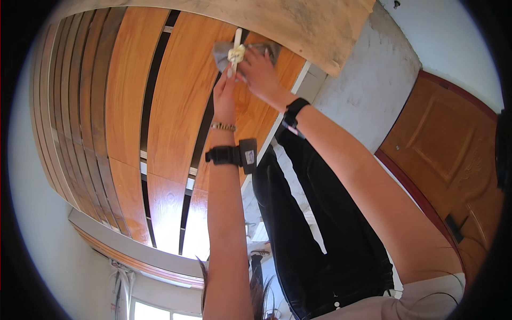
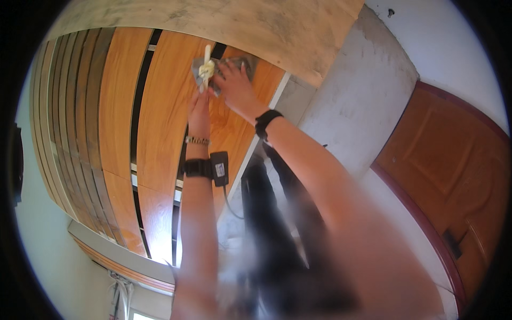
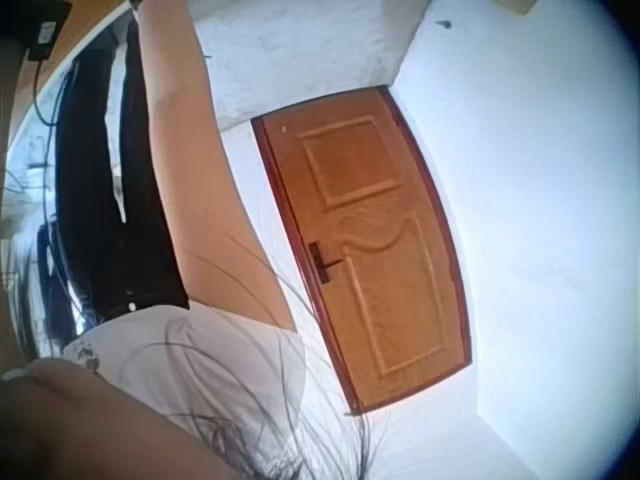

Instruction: The recorder uses a grey cloth to wipe down the wooden slats of a bed frame.

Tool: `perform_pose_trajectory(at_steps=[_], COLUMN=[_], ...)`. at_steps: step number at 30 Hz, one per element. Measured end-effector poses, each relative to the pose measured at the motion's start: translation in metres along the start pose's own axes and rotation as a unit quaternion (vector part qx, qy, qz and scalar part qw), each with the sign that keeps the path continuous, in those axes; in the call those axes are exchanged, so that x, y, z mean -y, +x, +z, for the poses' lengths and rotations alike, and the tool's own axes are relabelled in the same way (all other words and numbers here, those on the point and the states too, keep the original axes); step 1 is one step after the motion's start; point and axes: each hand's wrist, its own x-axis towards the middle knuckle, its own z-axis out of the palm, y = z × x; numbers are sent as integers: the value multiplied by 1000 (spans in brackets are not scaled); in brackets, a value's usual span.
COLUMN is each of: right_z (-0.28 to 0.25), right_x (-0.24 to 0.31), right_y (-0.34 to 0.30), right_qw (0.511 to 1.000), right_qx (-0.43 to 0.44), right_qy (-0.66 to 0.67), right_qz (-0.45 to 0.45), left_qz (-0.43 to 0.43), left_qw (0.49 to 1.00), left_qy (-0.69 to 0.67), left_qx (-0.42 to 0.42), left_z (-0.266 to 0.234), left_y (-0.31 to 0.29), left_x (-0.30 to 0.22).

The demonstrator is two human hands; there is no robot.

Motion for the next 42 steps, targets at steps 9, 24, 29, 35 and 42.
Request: perform_pose_trajectory(at_steps=[9,24,29,35,42], right_z=[2,4,9,-1,-6], right_x=[-24,63,60,119,62], right_y=[-14,-150,-141,-36,133], right_qw=[995,984,950,929,971], right_qx=[-76,15,27,7,-231], right_qy=[-14,172,271,353,-37], right_qz=[67,46,153,108,-52], left_qz=[-72,-148,-219,-55,91], left_qw=[994,988,970,992,989], left_qy=[-40,-30,26,45,9], left_qx=[77,-4,-102,-102,-114], left_z=[41,-4,2,-48,-43], left_y=[28,-143,-137,-83,28], left_x=[3,55,10,-53,-115])
